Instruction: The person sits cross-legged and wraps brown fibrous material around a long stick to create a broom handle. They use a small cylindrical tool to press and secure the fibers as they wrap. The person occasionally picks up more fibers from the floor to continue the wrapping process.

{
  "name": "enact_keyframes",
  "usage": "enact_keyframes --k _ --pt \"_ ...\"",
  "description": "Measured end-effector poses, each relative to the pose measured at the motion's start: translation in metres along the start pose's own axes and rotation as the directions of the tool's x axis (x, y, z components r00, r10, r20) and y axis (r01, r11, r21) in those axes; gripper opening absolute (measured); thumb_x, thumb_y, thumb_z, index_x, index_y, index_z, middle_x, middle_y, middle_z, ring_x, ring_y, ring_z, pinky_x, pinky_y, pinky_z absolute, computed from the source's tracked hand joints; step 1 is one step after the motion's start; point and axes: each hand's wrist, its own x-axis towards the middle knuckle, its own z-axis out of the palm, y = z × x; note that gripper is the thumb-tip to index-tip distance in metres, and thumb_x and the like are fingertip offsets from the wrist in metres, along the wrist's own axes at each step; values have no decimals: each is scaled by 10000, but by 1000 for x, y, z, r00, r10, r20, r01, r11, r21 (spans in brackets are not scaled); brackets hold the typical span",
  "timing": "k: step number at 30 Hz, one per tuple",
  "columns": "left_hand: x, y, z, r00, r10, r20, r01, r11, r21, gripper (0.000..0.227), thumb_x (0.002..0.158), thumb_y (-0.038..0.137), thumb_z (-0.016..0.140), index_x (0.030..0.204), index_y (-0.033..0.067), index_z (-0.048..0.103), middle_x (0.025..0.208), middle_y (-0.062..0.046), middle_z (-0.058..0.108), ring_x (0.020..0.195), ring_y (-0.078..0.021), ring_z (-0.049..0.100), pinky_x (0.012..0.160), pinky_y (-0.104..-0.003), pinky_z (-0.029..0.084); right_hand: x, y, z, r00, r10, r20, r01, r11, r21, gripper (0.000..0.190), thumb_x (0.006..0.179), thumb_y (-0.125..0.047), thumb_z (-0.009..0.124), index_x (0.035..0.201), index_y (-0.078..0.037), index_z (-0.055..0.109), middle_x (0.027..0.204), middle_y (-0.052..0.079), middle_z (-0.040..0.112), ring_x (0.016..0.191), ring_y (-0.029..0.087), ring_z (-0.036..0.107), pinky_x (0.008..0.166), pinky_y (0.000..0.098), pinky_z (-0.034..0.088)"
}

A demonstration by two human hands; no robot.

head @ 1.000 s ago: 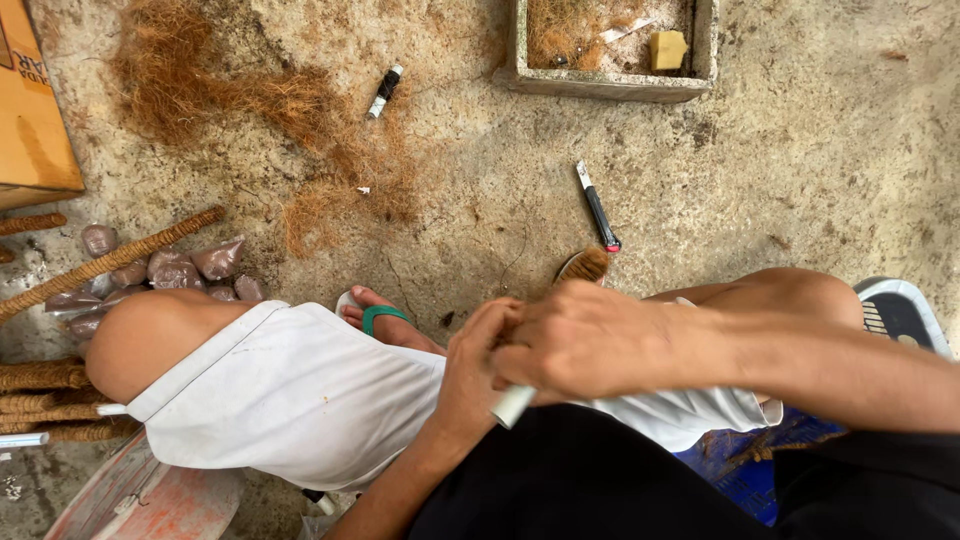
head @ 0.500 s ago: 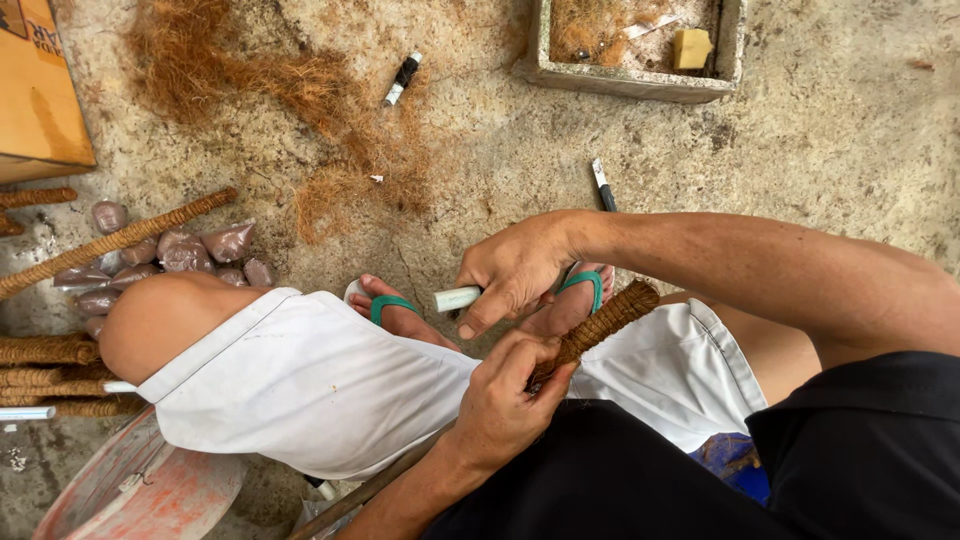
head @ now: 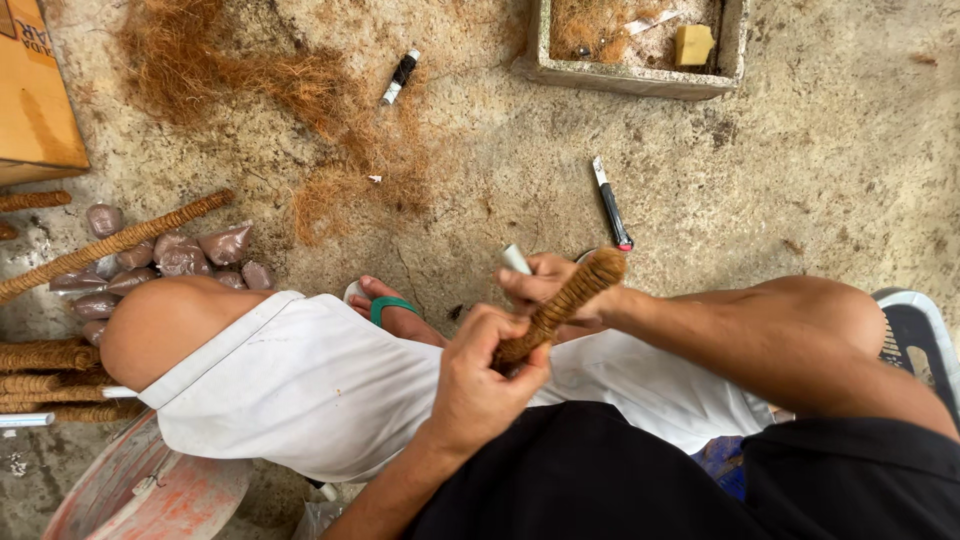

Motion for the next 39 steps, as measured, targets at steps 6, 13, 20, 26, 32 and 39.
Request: enact_keyframes --k 6,13,20,26,32,39 --pt "10 -19 -16 845 -500 188 532 758 -377 280 820 -2 789 987 31 567 801 -38 629 669 -68 577 564 -248 482 -31 36 19 929 -302 -214 369 792 487 426 1061 -388 623 782 -112 459 686 25 478 612 143 460 528 304 394" --pt "19 -44 -28 838 -405 366 544 566 -620 289 847 -38 757 1052 15 561 980 -37 612 797 -56 576 661 -226 510 -62 20 26 810 -555 -192 579 703 413 319 1059 -323 627 884 -119 455 711 25 448 652 148 430 580 300 381" --pt "23 -55 -29 824 -373 427 556 385 -736 309 849 115 783 1068 5 594 977 -90 665 848 -113 644 763 -272 573 -85 1 19 807 -539 -241 480 837 -264 309 991 -254 651 757 -56 614 656 -13 595 596 86 519 532 285 407" --pt "22 -61 -29 848 -385 364 521 483 -704 302 870 60 808 1070 13 587 991 -54 650 878 -87 623 778 -249 549 -108 -24 26 818 -556 -148 453 781 -430 392 860 -48 766 578 -50 494 517 12 458 491 133 426 501 349 330" --pt "23 -65 -24 837 -409 363 543 539 -644 308 854 18 794 1066 25 572 954 -43 644 791 -68 615 684 -237 539 -135 -62 39 719 -693 46 506 477 -718 417 777 -49 786 571 -53 423 525 57 436 499 238 484 537 401 362" --pt "21 -72 -13 829 -421 368 557 563 -610 290 857 -5 779 1022 42 545 908 -40 668 794 -59 625 704 -229 554 -143 -118 69 649 -626 433 580 38 -814 321 838 -148 782 669 -74 519 608 52 543 588 270 582 620 444 486"
